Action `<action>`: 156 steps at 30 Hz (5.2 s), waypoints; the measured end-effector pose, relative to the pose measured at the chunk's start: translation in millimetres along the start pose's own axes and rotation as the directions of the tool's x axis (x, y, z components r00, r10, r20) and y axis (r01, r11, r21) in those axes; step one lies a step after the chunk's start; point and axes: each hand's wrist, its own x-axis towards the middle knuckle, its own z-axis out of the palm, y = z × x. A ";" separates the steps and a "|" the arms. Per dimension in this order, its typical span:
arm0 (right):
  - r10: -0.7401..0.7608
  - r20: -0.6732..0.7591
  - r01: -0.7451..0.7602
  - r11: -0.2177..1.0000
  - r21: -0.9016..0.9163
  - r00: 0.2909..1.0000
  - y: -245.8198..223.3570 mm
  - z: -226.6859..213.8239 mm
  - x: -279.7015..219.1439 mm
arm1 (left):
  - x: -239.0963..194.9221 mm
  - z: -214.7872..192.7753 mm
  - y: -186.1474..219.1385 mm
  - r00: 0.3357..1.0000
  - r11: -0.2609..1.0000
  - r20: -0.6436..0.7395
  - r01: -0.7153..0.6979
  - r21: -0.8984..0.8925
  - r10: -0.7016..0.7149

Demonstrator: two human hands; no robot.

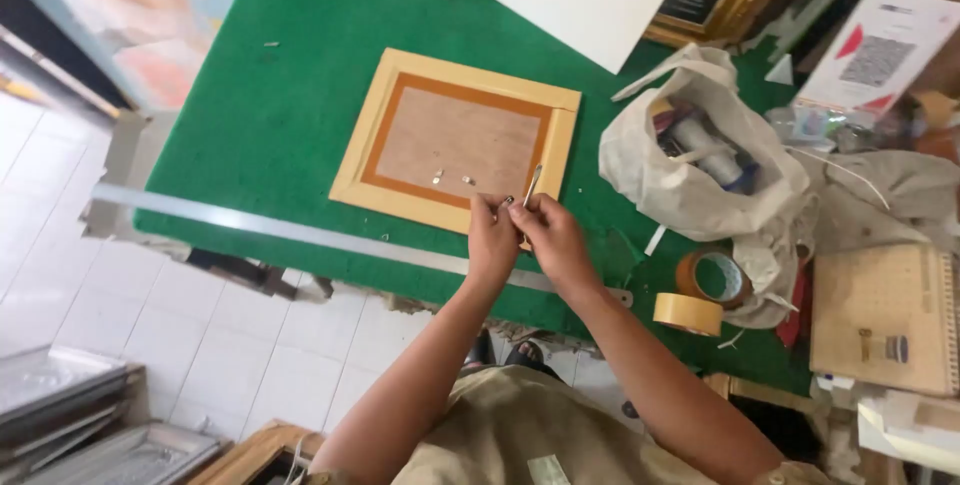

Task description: Attaching metal hardware to the back of a wooden picture frame using a screwdriver and screws.

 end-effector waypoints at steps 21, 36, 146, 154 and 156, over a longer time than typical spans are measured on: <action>0.138 -0.073 -0.085 0.867 0.491 0.988 -86.7 -3.4 32.7 | -10.1 -97.1 14.8 0.985 0.974 -0.171 0.029 0.224 0.010; -0.082 -0.307 0.180 0.934 0.308 0.948 -96.2 132.2 42.2 | 108.8 -173.6 42.6 0.942 0.985 0.336 -0.074 0.158 0.017; 0.130 -0.381 -0.040 0.971 0.235 0.915 -32.7 202.3 50.6 | 112.9 -192.2 45.4 0.951 0.975 0.228 -0.180 -0.132 0.207; 0.090 -0.457 -0.020 0.988 0.156 0.885 -26.0 205.6 51.3 | 106.1 -191.3 45.1 0.926 0.941 0.185 -0.337 0.010 0.330; 0.124 -0.448 -0.063 0.987 0.148 0.886 -37.2 206.1 49.1 | 106.3 -190.1 43.3 0.942 0.955 0.166 -0.295 -0.004 0.292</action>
